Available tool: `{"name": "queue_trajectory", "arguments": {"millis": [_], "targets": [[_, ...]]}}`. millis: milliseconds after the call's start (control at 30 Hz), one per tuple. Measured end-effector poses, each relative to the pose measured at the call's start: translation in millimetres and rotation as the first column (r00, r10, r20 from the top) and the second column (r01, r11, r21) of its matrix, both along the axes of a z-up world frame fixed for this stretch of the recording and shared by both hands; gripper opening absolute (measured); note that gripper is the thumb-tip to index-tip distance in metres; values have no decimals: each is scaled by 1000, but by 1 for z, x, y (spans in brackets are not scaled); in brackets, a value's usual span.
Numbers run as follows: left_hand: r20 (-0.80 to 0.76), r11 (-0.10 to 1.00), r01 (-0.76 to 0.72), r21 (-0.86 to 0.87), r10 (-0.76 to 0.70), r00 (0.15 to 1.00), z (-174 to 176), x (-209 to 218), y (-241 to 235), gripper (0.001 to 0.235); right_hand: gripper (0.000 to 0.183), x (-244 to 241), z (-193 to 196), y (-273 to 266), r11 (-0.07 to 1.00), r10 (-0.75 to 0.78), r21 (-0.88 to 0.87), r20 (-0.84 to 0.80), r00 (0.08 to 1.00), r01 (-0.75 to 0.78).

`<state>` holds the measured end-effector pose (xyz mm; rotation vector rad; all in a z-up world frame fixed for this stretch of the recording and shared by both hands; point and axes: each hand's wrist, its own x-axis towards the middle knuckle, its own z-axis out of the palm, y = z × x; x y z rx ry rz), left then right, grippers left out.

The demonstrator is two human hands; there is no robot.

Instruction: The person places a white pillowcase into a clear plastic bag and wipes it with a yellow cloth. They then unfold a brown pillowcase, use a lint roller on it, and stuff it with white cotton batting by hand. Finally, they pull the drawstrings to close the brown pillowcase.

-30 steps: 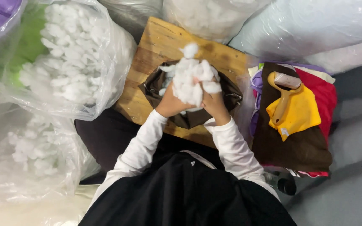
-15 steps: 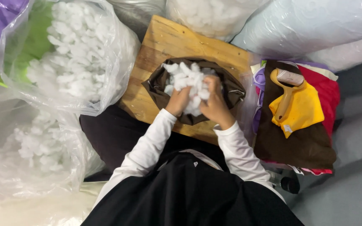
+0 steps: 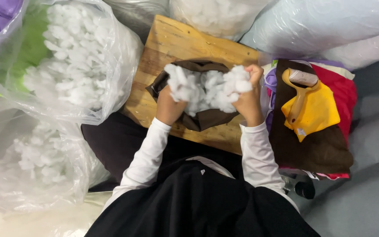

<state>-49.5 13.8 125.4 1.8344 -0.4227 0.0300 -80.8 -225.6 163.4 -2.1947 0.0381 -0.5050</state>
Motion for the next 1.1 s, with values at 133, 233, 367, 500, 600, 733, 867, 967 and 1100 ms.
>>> {"name": "queue_trajectory", "arguments": {"millis": [133, 233, 367, 500, 600, 733, 867, 967, 1100], "targets": [[87, 980, 85, 177, -102, 991, 30, -4, -8, 110, 70, 4, -6, 50, 999, 46, -21, 164, 985, -43], [189, 979, 119, 166, -150, 971, 33, -1, -24, 142, 39, 4, -13, 66, 998, 22, -63, 143, 990, -13], [499, 944, -74, 321, -102, 861, -10, 19, -19, 46, 26, -1, 8, 59, 989, 136, 37, 126, 983, -142], [58, 957, 36, -289, -20, 998, 9, 19, 0, 17, 27, -2, 3, 14, 994, 78, -81, 152, 985, -67], [-15, 996, 61, 72, -60, 998, -83, 35, 9, 45, 31, -2, 11, 16, 996, 59, -83, 170, 984, -45], [-322, 928, 337, -157, -371, 871, -45, 31, -14, 47, 26, 0, -4, 58, 943, 278, -163, -90, 956, -289], [22, 696, 158, 701, -243, 970, -133, 74, -20, 17, 34, 10, -55, 18, 866, 9, -404, -579, 815, -296], [-142, 756, 74, 651, 26, 989, -137, 95, -5, 15, 41, 6, -17, -3, 891, -123, -389, -702, 701, -233], [-326, 983, 184, -6, -176, 929, 38, 37, 1, 58, 47, -18, 35, -16, 937, 71, -277, -440, 895, -211]]}}
